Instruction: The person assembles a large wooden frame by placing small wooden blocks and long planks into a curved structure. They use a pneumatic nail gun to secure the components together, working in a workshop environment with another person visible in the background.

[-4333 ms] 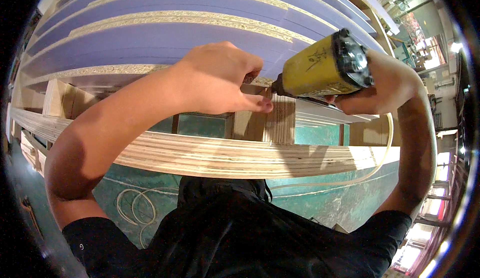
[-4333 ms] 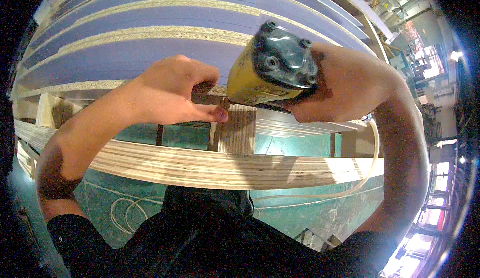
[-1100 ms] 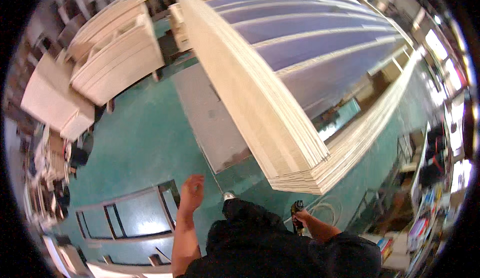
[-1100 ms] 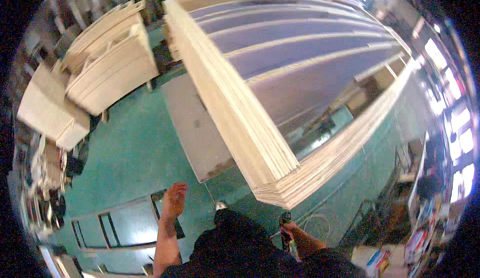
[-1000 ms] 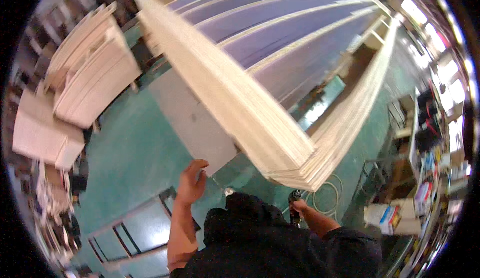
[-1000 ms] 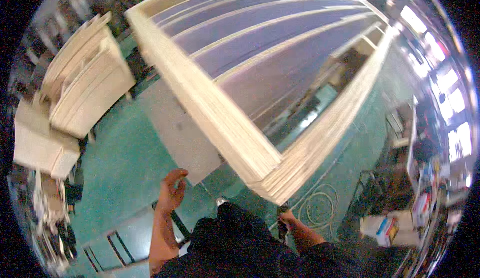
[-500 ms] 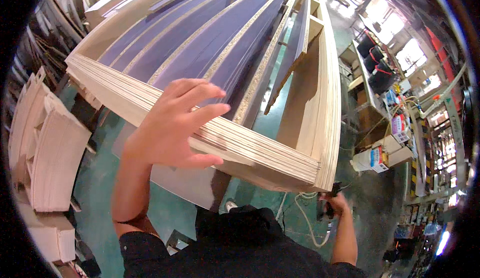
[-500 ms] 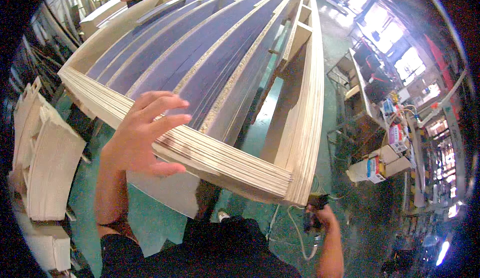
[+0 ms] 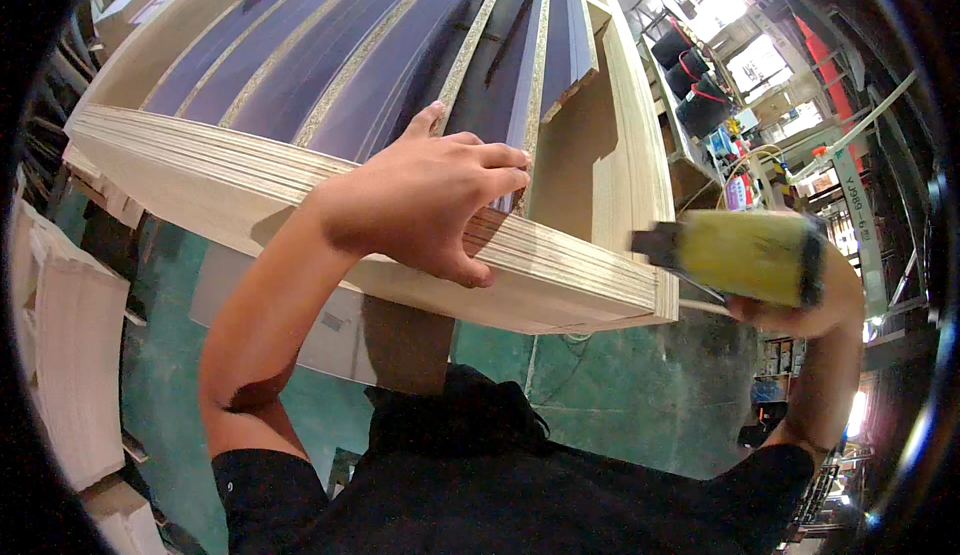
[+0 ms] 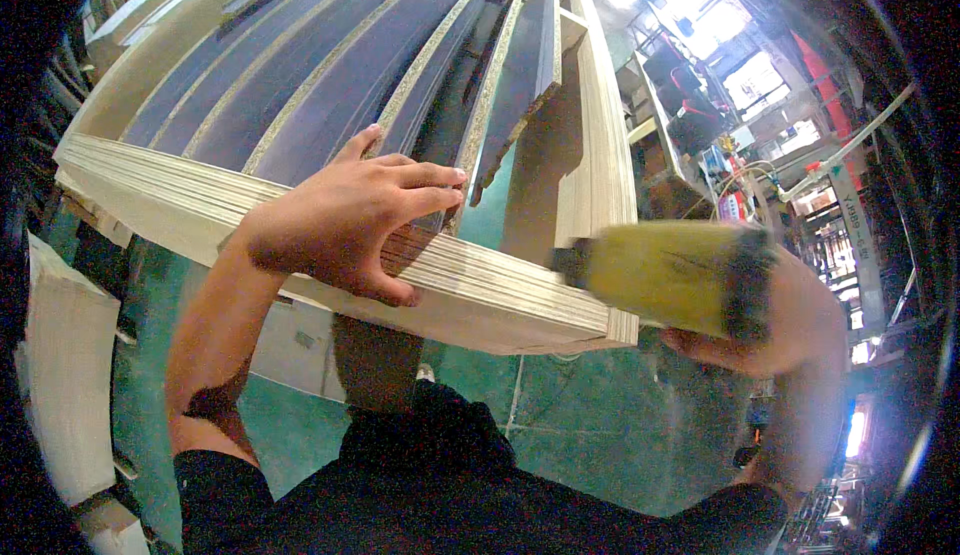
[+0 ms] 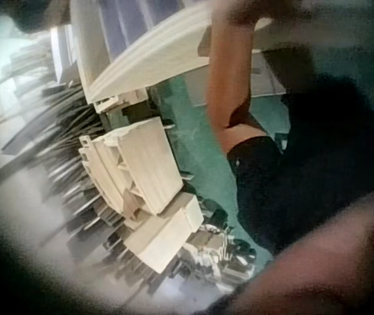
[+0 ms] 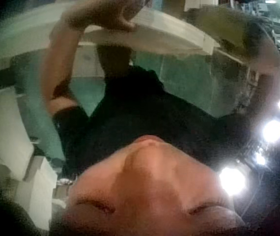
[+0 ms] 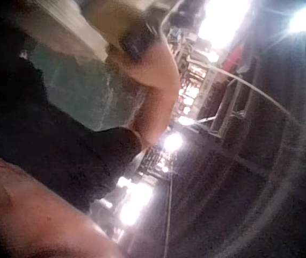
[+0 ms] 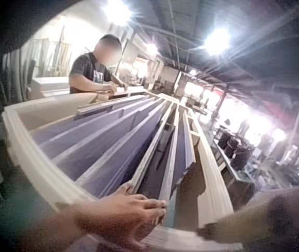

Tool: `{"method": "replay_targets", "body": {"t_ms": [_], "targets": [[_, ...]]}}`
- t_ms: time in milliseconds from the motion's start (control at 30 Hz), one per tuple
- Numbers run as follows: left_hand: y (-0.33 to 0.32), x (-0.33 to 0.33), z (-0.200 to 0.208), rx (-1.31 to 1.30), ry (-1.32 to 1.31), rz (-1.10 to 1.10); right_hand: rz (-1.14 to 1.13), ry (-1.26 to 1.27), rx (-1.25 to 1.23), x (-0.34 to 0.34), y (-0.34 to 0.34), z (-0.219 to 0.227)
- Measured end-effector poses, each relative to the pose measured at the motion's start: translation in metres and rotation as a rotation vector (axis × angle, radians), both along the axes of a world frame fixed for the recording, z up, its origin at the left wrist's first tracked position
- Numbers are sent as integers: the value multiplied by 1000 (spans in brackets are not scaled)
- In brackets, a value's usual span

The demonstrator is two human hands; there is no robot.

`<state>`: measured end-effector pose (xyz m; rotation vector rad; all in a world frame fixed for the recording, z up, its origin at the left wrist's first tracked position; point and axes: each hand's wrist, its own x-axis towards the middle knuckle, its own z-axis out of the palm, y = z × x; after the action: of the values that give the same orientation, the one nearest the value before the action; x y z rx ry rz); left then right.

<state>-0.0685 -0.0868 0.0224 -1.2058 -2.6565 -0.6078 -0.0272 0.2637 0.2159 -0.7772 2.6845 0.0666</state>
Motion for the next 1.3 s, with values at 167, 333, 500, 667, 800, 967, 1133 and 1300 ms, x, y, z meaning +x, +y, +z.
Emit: {"method": "replay_targets", "body": {"t_ms": [167, 333, 500, 667, 800, 967, 1133, 1300], "targets": [[2, -5, 5, 9, -32, -26, -90, -303, -153, -46, -75, -30], [10, -15, 4, -20, -85, -65, -245, -566, -239, -68, -76, -49], [5, -13, 1, 18, -92, -62, 32, -490, -245, -75, -79, -63], [5, -14, -5, 66, -32, -55, 94, -439, -205, -80, -75, -65], [6, -14, 5, 21, -100, -66, 107, -418, -224, -77, -81, -61], [6, -13, -2, 47, -75, -46, -226, -600, -175, -78, -89, -56], [8, -15, 0, 34, -74, -56, -224, -621, -314, -76, -78, -61], [3, -4, 2, 56, -14, -24, -299, -604, -224, -77, -90, -57]]}}
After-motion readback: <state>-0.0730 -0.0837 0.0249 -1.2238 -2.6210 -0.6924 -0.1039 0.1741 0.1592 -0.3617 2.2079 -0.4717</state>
